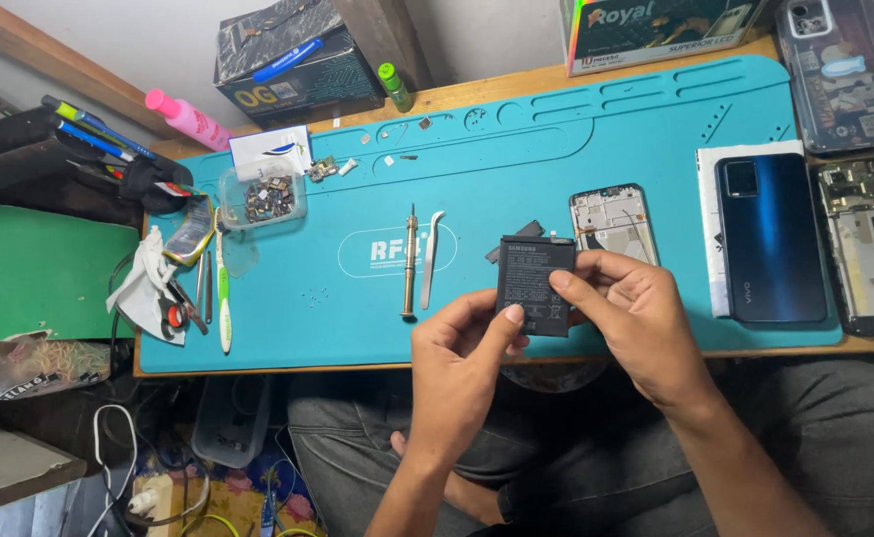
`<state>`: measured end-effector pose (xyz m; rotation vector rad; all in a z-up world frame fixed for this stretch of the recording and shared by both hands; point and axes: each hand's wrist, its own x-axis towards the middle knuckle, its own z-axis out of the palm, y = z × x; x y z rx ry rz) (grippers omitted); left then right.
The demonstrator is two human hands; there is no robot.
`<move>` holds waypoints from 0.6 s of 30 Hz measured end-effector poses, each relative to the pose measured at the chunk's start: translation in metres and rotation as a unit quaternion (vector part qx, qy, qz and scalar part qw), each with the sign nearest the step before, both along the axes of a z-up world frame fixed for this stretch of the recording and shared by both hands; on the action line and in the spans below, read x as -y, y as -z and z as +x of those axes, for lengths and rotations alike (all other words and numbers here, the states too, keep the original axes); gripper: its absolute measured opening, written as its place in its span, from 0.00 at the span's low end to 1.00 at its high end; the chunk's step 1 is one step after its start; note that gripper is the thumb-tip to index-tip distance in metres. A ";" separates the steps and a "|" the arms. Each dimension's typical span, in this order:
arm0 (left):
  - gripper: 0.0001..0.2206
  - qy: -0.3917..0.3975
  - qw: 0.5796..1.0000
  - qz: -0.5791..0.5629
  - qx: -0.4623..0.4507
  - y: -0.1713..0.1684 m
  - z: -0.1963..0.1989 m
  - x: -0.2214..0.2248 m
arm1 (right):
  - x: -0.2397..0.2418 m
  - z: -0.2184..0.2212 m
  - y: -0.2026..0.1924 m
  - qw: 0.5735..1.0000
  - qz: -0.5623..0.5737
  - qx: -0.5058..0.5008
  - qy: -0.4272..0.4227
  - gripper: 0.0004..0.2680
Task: The person cleans a phone case with a brush, tests the functionality of a phone screen, and then disassembles a phone by removing the battery and other internal components.
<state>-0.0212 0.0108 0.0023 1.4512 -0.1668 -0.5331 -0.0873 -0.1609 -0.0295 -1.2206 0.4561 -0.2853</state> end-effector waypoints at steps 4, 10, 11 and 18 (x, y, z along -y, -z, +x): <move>0.13 -0.057 0.997 0.039 0.028 -0.008 0.020 0.007 | 0.006 0.001 -0.022 0.976 -0.201 0.041 0.078 0.14; 0.15 -0.044 0.995 0.074 0.051 -0.002 0.075 0.034 | 0.032 -0.009 -0.016 0.931 -0.292 0.060 0.209 0.07; 0.15 -0.042 0.995 0.074 0.050 0.003 0.084 0.039 | 0.033 -0.009 -0.015 0.931 -0.293 0.058 0.210 0.07; 0.17 -0.023 0.950 0.232 0.207 0.019 0.114 0.067 | 0.043 -0.011 -0.011 0.941 -0.208 0.068 0.259 0.04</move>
